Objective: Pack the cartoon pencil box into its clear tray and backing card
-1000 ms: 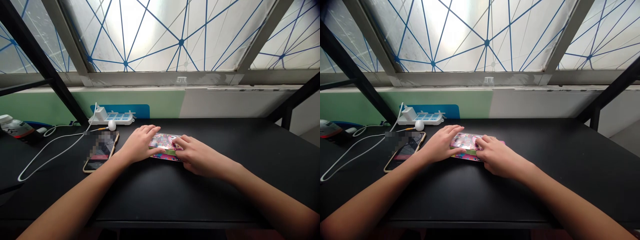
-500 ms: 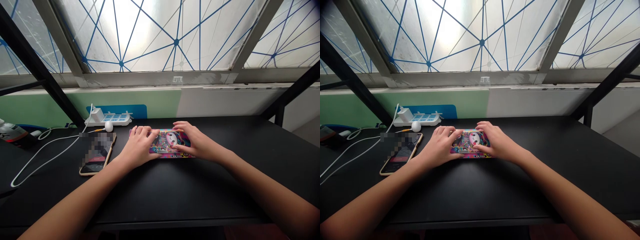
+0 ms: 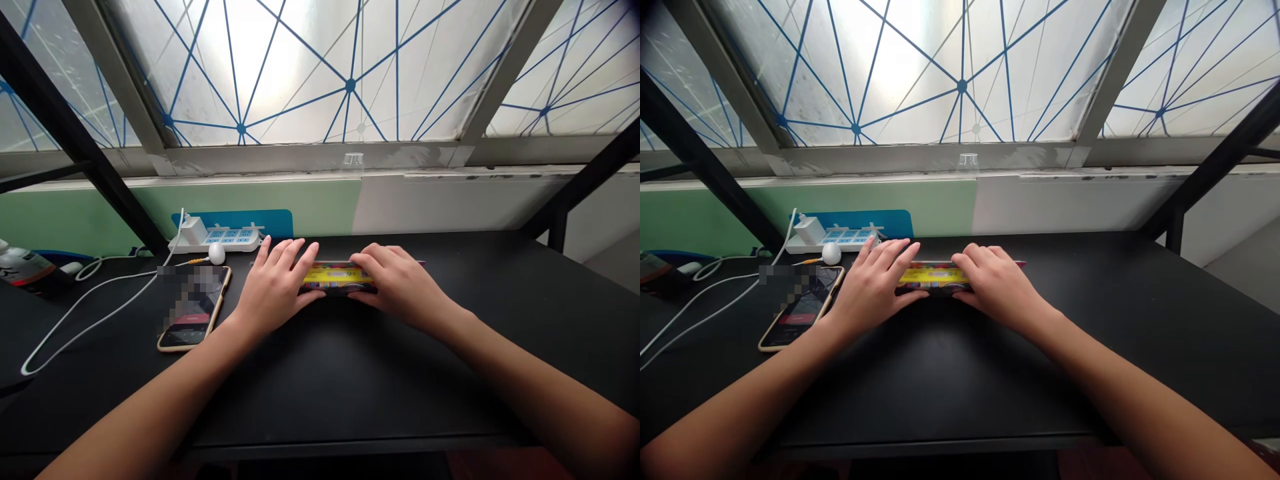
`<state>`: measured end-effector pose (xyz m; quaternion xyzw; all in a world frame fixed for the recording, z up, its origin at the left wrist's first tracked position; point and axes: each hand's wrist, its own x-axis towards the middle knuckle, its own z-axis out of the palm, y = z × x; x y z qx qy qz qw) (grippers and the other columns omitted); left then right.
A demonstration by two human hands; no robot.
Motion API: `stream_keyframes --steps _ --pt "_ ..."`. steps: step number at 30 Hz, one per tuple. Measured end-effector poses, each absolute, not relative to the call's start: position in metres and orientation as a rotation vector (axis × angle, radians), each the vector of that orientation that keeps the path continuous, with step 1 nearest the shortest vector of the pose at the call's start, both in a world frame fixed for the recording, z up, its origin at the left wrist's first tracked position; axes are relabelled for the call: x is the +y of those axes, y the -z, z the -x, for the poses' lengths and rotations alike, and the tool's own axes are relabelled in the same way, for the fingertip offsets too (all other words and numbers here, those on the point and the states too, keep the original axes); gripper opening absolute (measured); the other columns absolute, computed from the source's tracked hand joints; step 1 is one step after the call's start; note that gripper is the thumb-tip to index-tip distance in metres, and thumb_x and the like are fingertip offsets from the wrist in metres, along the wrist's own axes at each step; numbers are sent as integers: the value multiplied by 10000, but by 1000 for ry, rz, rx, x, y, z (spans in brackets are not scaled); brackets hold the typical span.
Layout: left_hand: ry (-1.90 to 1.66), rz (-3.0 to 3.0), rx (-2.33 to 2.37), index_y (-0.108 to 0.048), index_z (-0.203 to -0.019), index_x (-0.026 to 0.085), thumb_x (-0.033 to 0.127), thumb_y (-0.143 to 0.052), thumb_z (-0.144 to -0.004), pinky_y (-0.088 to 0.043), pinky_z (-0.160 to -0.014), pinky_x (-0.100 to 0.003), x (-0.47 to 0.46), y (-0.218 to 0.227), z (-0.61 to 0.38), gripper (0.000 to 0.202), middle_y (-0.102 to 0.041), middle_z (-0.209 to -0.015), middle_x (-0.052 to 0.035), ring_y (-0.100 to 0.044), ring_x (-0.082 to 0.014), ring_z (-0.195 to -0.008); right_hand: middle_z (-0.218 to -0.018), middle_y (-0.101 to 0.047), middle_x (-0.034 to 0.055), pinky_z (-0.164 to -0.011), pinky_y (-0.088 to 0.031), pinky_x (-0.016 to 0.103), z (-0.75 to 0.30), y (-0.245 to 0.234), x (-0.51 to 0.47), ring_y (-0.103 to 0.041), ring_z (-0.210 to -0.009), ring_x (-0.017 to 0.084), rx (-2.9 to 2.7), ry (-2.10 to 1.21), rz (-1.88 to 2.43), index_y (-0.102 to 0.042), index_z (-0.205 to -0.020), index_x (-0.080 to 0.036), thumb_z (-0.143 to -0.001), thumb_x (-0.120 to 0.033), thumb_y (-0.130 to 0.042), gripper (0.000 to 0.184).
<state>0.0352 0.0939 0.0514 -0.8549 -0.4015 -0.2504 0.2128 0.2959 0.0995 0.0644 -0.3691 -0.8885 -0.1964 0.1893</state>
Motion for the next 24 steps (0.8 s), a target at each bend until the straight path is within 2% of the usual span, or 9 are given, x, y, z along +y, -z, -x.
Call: stream_keyframes --steps 3,6,9,12,16,18,20,22,24 --pt "600 2415 -1131 -619 -1253 133 460 -738 -905 -389 -1132 -588 93 -54 -34 492 -748 -1118 -155 -707 -321 -1008 -1005 -719 128 -804 -505 413 -290 -60 95 -667 -862 293 -2553 575 1016 -607 -1132 -143 -918 -229 -629 232" --pt "528 2443 -1140 -658 -1056 152 452 -761 -889 -494 -1024 -522 91 -53 -34 359 -767 -950 -104 -731 -286 -852 -1059 -752 131 -813 -526 420 -287 -56 91 -701 -900 299 -2576 523 1027 -613 -1158 -146 -907 -169 -608 252" --pt "485 2460 -1121 -653 -980 159 478 -766 -875 -511 -975 -509 89 -52 -35 354 -756 -917 -96 -726 -289 -829 -1201 -747 156 -892 -542 450 -284 -54 89 -711 -1052 319 -2604 463 1002 -617 -1219 -150 -921 -167 -598 299" --pt "452 2480 -1103 -648 -944 164 497 -758 -874 -519 -924 -490 88 -51 -39 358 -745 -937 -107 -716 -303 -867 -1391 -658 185 -1008 -519 497 -280 -50 88 -623 -1272 352 -2618 450 964 -592 -1322 -132 -947 -206 -596 382" --pt "405 2534 -1131 -658 -906 163 528 -697 -914 -507 -918 -485 88 -49 -42 367 -739 -939 -125 -705 -311 -904 -1456 -602 209 -1068 -494 538 -276 -41 89 -579 -1331 373 -2684 391 961 -572 -1394 -121 -962 -282 -618 463" --pt "386 2572 -1166 -674 -994 155 557 -697 -903 -496 -940 -489 89 -47 -42 413 -742 -1031 -148 -693 -330 -990 -1490 -567 217 -1079 -487 553 -275 -37 90 -559 -1353 379 -2728 323 945 -542 -1443 -123 -961 -318 -633 528" --pt "397 2589 -1215 -648 -1208 145 632 -681 -882 -465 -999 -531 92 -42 -40 587 -693 -1260 -195 -627 -386 -1189 -1552 -496 210 -1112 -454 577 -274 -33 92 -499 -1409 383 -2766 243 933 -476 -1513 -140 -955 -383 -653 634" --pt "393 2594 -1292 -533 -1423 140 738 -602 -873 -407 -1063 -599 96 -36 -37 815 -565 -1467 -233 -492 -449 -1369 -1601 -421 201 -1143 -411 608 -273 -31 93 -423 -1461 391 -2793 170 932 -412 -1562 -158 -936 -492 -663 753" --pt "341 2613 -1377 -424 -1532 133 818 -506 -867 -356 -1097 -644 99 -31 -34 959 -461 -1561 -255 -396 -488 -1445 -1626 -366 194 -1162 -374 630 -273 -31 95 -364 -1491 395 -2821 103 935 -373 -1585 -166 -916 -585 -645 835"
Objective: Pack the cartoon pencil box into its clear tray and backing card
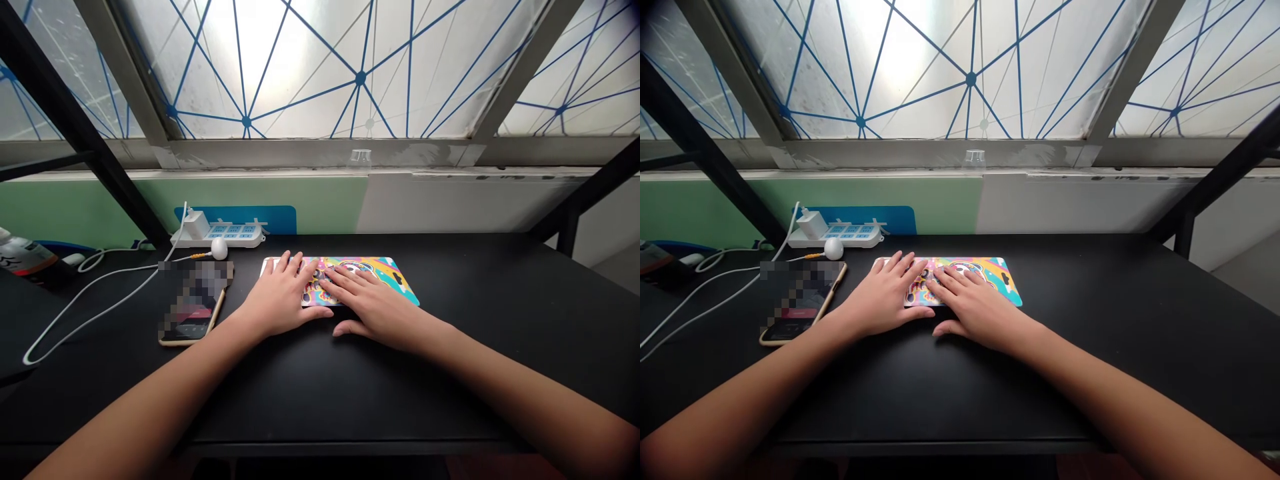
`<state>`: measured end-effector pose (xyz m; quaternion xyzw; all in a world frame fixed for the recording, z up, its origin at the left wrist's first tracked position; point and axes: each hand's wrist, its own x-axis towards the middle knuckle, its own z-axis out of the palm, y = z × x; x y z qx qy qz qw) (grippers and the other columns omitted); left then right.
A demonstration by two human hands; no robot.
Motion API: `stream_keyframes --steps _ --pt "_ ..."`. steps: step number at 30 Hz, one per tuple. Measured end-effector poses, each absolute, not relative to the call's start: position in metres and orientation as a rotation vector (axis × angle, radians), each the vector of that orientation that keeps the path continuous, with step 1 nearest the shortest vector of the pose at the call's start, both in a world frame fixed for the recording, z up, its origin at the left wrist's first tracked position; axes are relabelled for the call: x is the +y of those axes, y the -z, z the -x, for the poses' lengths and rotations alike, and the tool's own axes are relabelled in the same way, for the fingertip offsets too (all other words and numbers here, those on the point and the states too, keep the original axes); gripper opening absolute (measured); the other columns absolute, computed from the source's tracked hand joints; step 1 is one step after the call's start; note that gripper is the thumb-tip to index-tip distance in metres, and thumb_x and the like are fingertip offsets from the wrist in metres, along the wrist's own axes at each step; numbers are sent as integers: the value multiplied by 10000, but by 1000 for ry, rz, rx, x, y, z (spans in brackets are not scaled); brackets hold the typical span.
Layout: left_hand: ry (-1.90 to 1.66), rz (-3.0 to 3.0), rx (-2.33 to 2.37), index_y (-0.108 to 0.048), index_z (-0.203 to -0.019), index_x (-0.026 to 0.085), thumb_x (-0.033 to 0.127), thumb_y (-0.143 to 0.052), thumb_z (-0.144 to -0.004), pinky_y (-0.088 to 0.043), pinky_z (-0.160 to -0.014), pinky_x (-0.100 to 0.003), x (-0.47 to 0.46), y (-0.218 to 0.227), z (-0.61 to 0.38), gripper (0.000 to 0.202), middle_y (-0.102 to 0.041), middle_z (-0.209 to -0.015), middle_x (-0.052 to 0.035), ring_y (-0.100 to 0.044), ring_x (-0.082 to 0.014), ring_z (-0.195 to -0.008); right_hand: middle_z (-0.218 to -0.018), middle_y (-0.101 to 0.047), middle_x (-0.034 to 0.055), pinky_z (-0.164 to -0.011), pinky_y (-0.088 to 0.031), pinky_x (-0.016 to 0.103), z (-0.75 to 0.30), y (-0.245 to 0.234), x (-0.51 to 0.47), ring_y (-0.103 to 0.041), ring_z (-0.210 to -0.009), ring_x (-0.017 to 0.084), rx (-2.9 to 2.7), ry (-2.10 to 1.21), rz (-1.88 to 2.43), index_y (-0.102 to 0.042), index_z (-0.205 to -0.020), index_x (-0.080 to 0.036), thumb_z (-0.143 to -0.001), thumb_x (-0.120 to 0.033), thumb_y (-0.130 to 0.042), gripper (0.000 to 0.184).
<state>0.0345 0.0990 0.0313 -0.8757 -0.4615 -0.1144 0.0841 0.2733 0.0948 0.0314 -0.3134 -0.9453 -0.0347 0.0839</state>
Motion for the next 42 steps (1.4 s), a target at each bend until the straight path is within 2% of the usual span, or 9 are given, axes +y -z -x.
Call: stream_keyframes --steps 7,14,17,21,24,30,33,37,42 --pt "290 2659 -1500 -411 -1562 168 863 -426 -862 -315 -1126 -658 102 -29 -33 986 -390 -1613 -242 -344 -487 -1481 -1510 -572 78 -1136 -441 519 -306 -61 101 -449 -1454 336 -2841 -206 1002 -576 -1465 -280 -951 -619 -574 616" --pt "260 2661 -1523 -390 -1575 188 879 -402 -854 -303 -1133 -672 102 -28 -33 999 -360 -1634 -229 -321 -478 -1498 -946 -820 17 -769 -568 383 -352 -78 115 -765 -901 284 -2682 -43 1340 -812 -987 -355 -981 -575 -526 361" --pt "259 2661 -1523 -367 -1587 169 878 -398 -858 -294 -1141 -676 102 -27 -33 1017 -333 -1644 -235 -287 -476 -1514 -1251 -752 114 -951 -525 479 -322 -63 109 -696 -1149 334 -2601 204 1292 -712 -1268 -258 -1000 -606 -468 503" --pt "243 2673 -1536 -329 -1603 151 878 -378 -866 -280 -1154 -676 101 -28 -34 1037 -304 -1656 -232 -259 -465 -1528 -1635 -374 188 -1159 -365 589 -278 -37 95 -339 -1510 380 -2731 129 1054 -345 -1599 -200 -925 -706 -533 864" --pt "232 2681 -1542 -363 -1589 149 879 -371 -866 -276 -1155 -679 101 -28 -33 1028 -312 -1653 -229 -264 -462 -1528 -1658 -326 148 -1195 -318 606 -283 -36 94 -272 -1536 365 -2842 -22 1018 -345 -1604 -252 -931 -679 -554 824" --pt "229 2684 -1543 -400 -1571 154 887 -394 -851 -279 -1151 -679 102 -28 -34 1027 -326 -1648 -228 -285 -465 -1518 -1552 -534 52 -1106 -484 505 -348 -70 114 -505 -1415 323 -2855 -293 1206 -537 -1490 -352 -969 -612 -541 582" --pt "202 2688 -1567 -374 -1587 164 898 -382 -844 -270 -1161 -673 102 -29 -34 1045 -309 -1658 -220 -269 -459 -1526 -1583 -487 113 -1095 -479 565 -351 -64 116 -474 -1428 384 -2802 -211 1334 -431 -1563 -325 -879 -712 -600 804" --pt "185 2674 -1619 -242 -1641 242 911 -373 -833 -243 -1182 -662 103 -32 -31 1057 -228 -1695 -187 -226 -448 -1544 -1695 -185 219 -1171 -321 665 -324 -35 111 -175 -1534 475 -2801 -39 1359 -164 -1655 -234 -737 -852 -623 1199" --pt "130 2711 -1666 -290 -1629 269 912 -273 -855 -208 -1190 -679 105 -36 -26 1006 -217 -1702 -165 -186 -449 -1555 -1671 -298 200 -1168 -311 677 -310 -14 115 -248 -1529 442 -2710 152 1309 -277 -1629 -261 -982 -605 -497 765"
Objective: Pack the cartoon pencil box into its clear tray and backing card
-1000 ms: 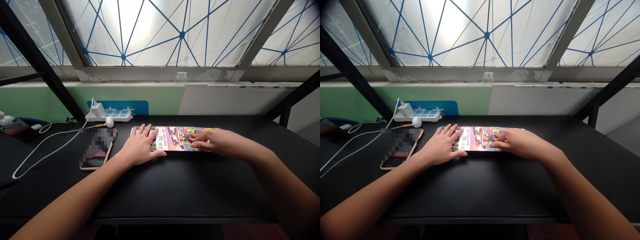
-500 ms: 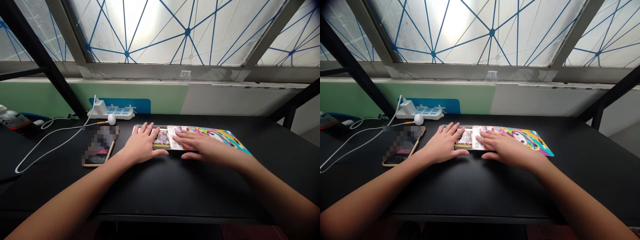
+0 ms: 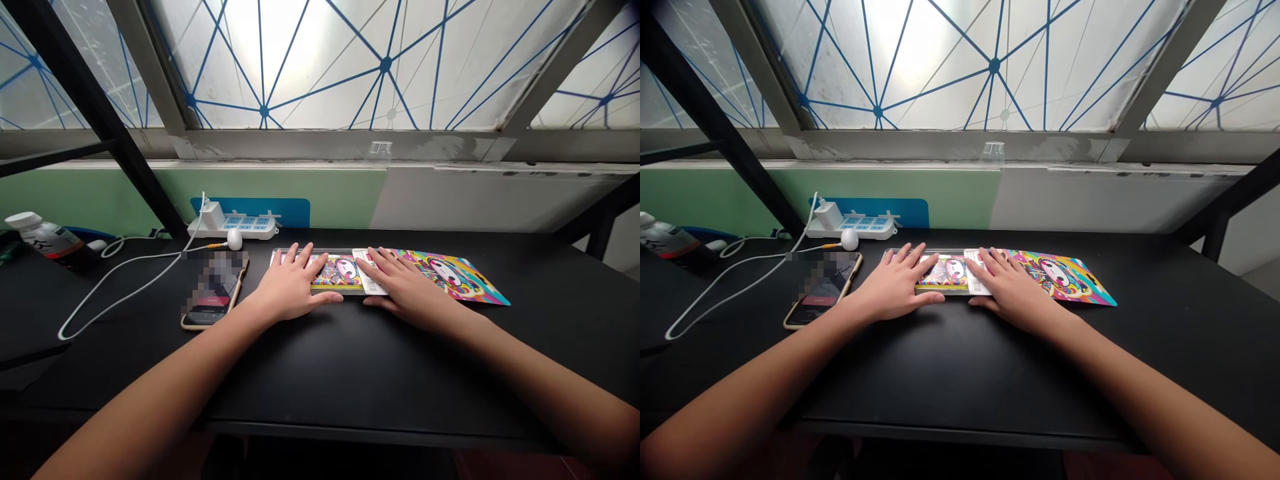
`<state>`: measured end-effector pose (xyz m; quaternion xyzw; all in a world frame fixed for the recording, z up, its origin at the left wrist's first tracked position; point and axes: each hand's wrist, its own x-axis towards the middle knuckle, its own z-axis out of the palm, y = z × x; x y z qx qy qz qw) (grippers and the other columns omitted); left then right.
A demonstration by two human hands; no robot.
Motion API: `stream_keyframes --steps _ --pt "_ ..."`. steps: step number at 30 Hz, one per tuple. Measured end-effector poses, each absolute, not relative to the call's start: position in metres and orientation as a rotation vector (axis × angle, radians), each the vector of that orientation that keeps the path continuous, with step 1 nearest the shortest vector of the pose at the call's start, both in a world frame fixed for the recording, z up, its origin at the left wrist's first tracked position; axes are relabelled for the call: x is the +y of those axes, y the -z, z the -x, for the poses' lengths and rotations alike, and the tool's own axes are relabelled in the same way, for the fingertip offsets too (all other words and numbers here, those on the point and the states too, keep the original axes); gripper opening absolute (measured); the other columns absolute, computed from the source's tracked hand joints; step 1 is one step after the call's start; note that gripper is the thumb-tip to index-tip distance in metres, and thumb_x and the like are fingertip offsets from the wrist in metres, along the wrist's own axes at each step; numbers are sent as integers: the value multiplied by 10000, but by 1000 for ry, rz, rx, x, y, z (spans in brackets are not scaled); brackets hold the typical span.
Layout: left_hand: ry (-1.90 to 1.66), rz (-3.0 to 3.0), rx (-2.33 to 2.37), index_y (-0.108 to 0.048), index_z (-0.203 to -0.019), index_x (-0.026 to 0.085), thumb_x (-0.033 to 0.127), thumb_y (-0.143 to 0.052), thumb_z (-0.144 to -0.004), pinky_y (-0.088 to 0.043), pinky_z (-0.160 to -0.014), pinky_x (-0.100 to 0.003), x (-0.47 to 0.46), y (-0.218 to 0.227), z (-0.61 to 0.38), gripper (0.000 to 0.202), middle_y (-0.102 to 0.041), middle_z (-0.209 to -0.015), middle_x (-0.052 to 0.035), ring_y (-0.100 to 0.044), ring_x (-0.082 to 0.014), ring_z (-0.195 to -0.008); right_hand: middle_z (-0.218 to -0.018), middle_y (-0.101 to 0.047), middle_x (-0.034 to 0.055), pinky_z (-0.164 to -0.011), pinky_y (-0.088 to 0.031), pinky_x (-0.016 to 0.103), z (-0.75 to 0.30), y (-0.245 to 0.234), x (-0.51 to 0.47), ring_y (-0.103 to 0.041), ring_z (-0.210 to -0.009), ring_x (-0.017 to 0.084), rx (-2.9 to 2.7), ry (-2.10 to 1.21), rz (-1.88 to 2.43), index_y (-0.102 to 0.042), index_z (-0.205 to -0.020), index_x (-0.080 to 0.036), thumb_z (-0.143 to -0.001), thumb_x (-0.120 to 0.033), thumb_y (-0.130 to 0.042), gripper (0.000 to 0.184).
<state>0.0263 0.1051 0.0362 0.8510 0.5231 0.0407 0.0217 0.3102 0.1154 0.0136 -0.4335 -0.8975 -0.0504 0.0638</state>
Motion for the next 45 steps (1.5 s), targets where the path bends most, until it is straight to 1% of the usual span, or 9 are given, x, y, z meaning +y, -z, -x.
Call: stream_keyframes --steps 4,11,18,23,27,29,36,41,45 --pt "-120 -2634 1579 -328 -1614 286 879 -269 -889 -198 -1203 -664 105 -39 -25 938 -228 -1704 -142 -190 -426 -1560 -1628 -407 170 -1137 -395 635 -339 -9 110 -381 -1486 390 -2712 207 1125 -270 -1629 -301 -1032 -375 -470 633" --pt "-154 -2586 1497 -399 -1575 314 809 -267 -949 -182 -1213 -658 105 -41 -24 809 -261 -1700 -102 -181 -393 -1570 -1561 -517 103 -1030 -539 528 -420 -3 82 -583 -1342 320 -2569 344 1158 -208 -1638 -363 -941 -56 -403 786" --pt "-438 -2474 1661 -425 -1551 184 526 -362 -1049 -198 -1199 -688 108 -30 -34 611 -294 -1673 -188 -224 -408 -1555 -1336 -705 132 -950 -550 492 -376 -45 36 -701 -1152 306 -2508 649 904 -323 -1608 -248 -972 -66 -454 675" --pt "-610 -2473 1652 -456 -1505 158 352 -344 -1073 -310 -1218 -529 109 -29 -35 486 -383 -1639 -160 -338 -292 -1528 -1319 -711 161 -1045 -496 525 -271 -32 -2 -661 -1216 320 -2709 441 667 -610 -1377 -133 -996 -107 -428 423" --pt "-643 -2534 1578 -610 -1355 194 290 -378 -1063 -347 -1205 -489 107 -30 -37 385 -573 -1504 -109 -470 -263 -1443 -1507 -544 230 -1147 -404 539 -208 -18 18 -480 -1416 369 -2834 -29 696 -525 -1465 -60 -1027 -522 -467 639" --pt "-632 -2574 1550 -638 -1328 187 286 -403 -1056 -352 -1202 -478 106 -30 -38 373 -599 -1479 -109 -477 -271 -1437 -1506 -553 212 -1210 -309 534 -194 -18 38 -412 -1465 353 -2824 -224 681 -547 -1452 -77 -1002 -583 -493 680" --pt "-616 -2697 1495 -611 -1375 151 322 -412 -1060 -360 -1185 -462 111 -27 -34 410 -596 -1479 -129 -501 -287 -1403 -1379 -670 134 -1173 -357 448 -205 -24 68 -547 -1339 268 -2777 -416 481 -624 -1365 -163 -1011 -357 -549 410" --pt "-635 -2709 1471 -634 -1334 167 286 -404 -1049 -385 -1160 -437 114 -28 -30 386 -640 -1424 -109 -539 -268 -1355 -892 -758 79 -833 -516 386 -227 -35 86 -684 -877 229 -2691 -99 577 -742 -965 -185 -1053 -354 -446 352" --pt "-633 -2718 1448 -644 -1305 193 282 -418 -1037 -415 -1127 -427 117 -30 -28 363 -662 -1385 -83 -558 -257 -1318 -993 -714 126 -787 -522 420 -259 -47 124 -665 -909 281 -2541 63 1093 -717 -1006 -187 -1013 -413 -471 334"
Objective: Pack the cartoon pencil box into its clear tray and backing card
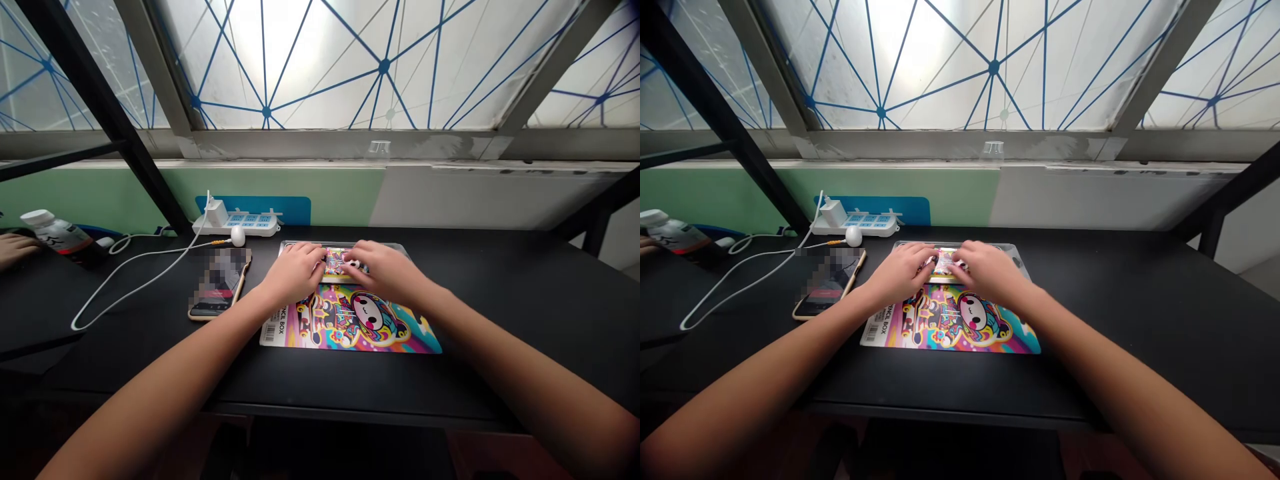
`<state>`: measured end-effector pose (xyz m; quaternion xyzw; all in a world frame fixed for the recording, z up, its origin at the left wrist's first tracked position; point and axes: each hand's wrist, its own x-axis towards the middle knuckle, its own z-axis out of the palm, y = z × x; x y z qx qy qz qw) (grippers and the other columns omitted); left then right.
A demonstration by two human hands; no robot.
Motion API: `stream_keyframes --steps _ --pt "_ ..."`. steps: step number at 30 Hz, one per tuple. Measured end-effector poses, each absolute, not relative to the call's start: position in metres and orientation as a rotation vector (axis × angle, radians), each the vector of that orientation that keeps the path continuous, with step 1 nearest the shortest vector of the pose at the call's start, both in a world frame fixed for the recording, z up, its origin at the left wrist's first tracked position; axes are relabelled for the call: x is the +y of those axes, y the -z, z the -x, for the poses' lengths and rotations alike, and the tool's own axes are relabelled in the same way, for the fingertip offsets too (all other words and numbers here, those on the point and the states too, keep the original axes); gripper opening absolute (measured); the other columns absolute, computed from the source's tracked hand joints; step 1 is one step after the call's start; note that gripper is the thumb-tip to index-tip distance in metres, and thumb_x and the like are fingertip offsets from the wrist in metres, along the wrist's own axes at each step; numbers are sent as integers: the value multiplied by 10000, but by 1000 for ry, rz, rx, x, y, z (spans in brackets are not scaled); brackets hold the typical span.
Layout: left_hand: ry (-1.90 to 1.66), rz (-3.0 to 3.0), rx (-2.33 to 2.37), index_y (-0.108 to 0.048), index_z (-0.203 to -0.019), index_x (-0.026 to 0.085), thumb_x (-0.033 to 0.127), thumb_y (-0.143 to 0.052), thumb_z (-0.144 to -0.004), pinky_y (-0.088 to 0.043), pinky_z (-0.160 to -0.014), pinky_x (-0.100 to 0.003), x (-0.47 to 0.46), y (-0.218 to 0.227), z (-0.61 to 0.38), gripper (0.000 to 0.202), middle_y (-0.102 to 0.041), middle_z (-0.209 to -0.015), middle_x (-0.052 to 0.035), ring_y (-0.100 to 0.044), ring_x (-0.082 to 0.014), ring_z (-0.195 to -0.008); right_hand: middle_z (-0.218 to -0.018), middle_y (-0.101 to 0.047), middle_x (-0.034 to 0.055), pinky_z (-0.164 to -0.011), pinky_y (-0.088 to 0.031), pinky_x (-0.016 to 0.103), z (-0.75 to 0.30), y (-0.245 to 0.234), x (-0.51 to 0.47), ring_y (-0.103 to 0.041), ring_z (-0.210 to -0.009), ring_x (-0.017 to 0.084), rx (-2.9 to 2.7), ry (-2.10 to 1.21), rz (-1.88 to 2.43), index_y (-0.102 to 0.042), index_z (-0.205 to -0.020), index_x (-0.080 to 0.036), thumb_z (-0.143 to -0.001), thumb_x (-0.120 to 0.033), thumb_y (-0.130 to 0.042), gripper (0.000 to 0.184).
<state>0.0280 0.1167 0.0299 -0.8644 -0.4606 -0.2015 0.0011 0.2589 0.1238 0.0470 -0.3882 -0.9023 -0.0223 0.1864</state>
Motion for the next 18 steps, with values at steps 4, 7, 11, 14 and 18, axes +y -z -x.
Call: stream_keyframes --steps 4,7,11,14,18 --pt "622 2712 -1454 -634 -1310 207 294 -413 -1039 -420 -1113 -434 117 -30 -28 360 -652 -1391 -76 -552 -260 -1308 -1133 -663 149 -840 -530 456 -287 -45 154 -641 -1000 321 -2489 -72 1427 -680 -1087 -201 -891 -625 -590 475" --pt "614 2706 -1470 -617 -1329 204 306 -398 -1046 -402 -1124 -438 116 -29 -29 373 -628 -1419 -83 -535 -266 -1323 -1149 -659 148 -888 -508 488 -293 -42 161 -598 -1067 343 -2511 -93 1431 -667 -1100 -211 -870 -688 -572 538" --pt "604 2701 -1487 -598 -1344 213 308 -383 -1049 -379 -1130 -435 115 -29 -30 377 -618 -1429 -77 -522 -264 -1329 -1148 -656 150 -872 -499 519 -292 -41 162 -579 -1033 355 -2529 -101 1457 -685 -1093 -223 -851 -733 -559 578" --pt "597 2692 -1498 -582 -1353 212 301 -379 -1048 -367 -1129 -442 115 -29 -30 377 -624 -1422 -78 -522 -264 -1326 -1144 -650 144 -868 -500 513 -294 -41 164 -578 -1034 351 -2541 -112 1451 -703 -1105 -236 -848 -739 -567 581" --pt "600 2679 -1527 -552 -1379 214 313 -385 -1046 -351 -1133 -478 114 -30 -30 386 -616 -1438 -87 -521 -275 -1331 -1119 -643 142 -861 -502 504 -295 -37 169 -582 -1041 349 -2526 -103 1442 -704 -1117 -244 -837 -752 -579 594"
